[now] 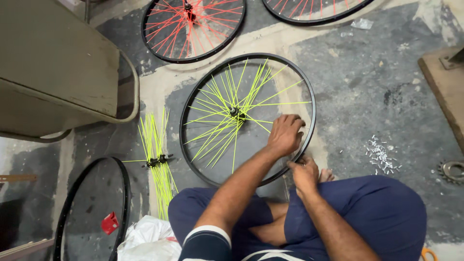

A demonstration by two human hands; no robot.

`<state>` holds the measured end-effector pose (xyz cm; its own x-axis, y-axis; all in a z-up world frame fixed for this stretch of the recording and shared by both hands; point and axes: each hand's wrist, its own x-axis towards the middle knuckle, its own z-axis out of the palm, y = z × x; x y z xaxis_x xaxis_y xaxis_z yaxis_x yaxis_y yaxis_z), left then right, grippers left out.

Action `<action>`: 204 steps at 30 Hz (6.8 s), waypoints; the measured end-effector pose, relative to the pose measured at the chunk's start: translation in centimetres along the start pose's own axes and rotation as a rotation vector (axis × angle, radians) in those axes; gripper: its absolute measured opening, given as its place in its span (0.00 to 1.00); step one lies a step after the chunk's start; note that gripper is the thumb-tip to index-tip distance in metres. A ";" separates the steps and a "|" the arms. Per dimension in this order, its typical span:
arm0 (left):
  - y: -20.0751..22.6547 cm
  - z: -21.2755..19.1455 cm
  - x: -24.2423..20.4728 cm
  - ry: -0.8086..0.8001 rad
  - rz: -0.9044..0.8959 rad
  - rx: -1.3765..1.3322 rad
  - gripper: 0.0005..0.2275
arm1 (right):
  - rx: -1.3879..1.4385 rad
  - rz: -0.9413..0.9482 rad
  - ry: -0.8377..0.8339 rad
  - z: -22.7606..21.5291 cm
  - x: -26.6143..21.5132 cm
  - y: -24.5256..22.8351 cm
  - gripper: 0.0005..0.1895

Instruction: The person sits on the floor and assembles a bicycle wheel by inserting neon green spokes into the rim and hub. They secure each spoke with a metal nipple, working systematically around the wheel. The person occasionally rotates the wheel to access different sections.

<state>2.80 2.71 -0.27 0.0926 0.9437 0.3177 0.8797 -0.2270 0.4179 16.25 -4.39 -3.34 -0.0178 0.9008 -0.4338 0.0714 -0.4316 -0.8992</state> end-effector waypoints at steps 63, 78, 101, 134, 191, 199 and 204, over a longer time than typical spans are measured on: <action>-20.3 3.6 -5.3 1.183 -0.919 -1.807 0.08 | -0.543 -0.089 -0.210 1.4 -2.0 -0.5 0.21; -19.0 0.4 -7.8 1.172 -0.807 -1.930 0.12 | -0.505 -0.131 -0.213 1.1 -2.2 -0.8 0.21; -9.8 0.0 -18.8 -0.295 -0.739 -0.476 0.14 | -0.725 -0.279 -0.214 0.9 -3.7 -2.9 0.20; -2.4 7.3 -13.2 -0.111 -0.740 -0.963 0.16 | 0.258 0.143 -0.207 -5.1 -5.8 -3.0 0.07; 0.0 5.4 -9.6 0.023 -0.719 -0.721 0.16 | -0.282 -0.124 -0.088 -3.9 1.2 0.0 0.10; 0.0 1.1 -9.0 -0.104 -0.772 -0.720 0.15 | -0.546 -0.284 -0.051 -3.8 0.5 0.0 0.09; 0.1 -3.1 -8.0 -0.072 -0.459 -0.392 0.12 | -0.551 -0.365 -0.027 -3.6 0.9 0.3 0.11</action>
<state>0.70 -5.58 -0.10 -0.2123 0.9770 -0.0221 0.6014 0.1484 0.7850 19.88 -3.50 -3.79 -0.1620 0.9802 -0.1140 0.5554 -0.0049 -0.8316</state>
